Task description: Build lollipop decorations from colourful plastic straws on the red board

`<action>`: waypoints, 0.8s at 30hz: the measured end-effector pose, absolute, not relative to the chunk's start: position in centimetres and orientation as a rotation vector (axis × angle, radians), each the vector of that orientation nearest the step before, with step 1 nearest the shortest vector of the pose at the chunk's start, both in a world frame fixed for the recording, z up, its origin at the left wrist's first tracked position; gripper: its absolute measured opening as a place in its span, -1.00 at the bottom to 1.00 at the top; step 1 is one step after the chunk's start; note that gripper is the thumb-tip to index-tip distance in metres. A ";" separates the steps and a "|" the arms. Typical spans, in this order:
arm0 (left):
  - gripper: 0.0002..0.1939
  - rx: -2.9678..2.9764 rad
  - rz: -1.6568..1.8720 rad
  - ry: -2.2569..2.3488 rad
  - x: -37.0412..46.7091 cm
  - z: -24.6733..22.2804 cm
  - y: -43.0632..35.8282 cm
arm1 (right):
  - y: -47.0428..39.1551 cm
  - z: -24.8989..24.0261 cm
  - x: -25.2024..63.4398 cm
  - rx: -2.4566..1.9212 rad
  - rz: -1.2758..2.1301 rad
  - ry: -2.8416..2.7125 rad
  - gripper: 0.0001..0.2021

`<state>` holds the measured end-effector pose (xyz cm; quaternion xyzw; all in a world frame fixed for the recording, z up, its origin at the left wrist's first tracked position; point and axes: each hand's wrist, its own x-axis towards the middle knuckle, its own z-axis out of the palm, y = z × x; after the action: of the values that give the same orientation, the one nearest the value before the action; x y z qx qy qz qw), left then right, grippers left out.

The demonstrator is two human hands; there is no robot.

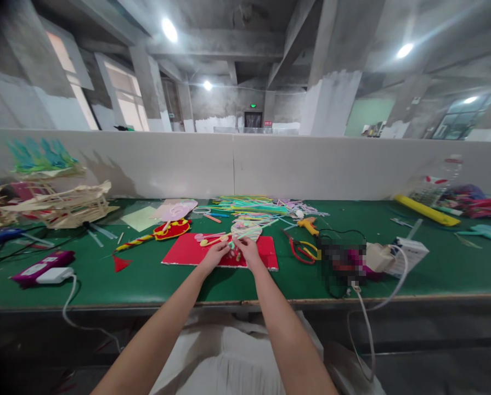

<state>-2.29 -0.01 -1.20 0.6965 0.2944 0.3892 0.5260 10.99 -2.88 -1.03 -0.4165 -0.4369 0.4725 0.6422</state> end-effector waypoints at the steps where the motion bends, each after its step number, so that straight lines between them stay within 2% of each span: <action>1: -0.70 1.654 0.935 0.706 -2.3 -1.2 0.1 | -2.9 -1.0 11.0 -0.945 1.083 -0.992 -0.70; 24: -0.80 1.737 1.016 0.807 -1.8 -1.1 -0.7 | -2.7 -1.6 11.0 -0.928 1.079 -1.101 -0.70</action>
<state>-1.81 -0.67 -1.09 0.7081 0.3289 0.4141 0.4679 11.03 -2.68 -1.61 -0.4039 -0.4790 0.4698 0.6219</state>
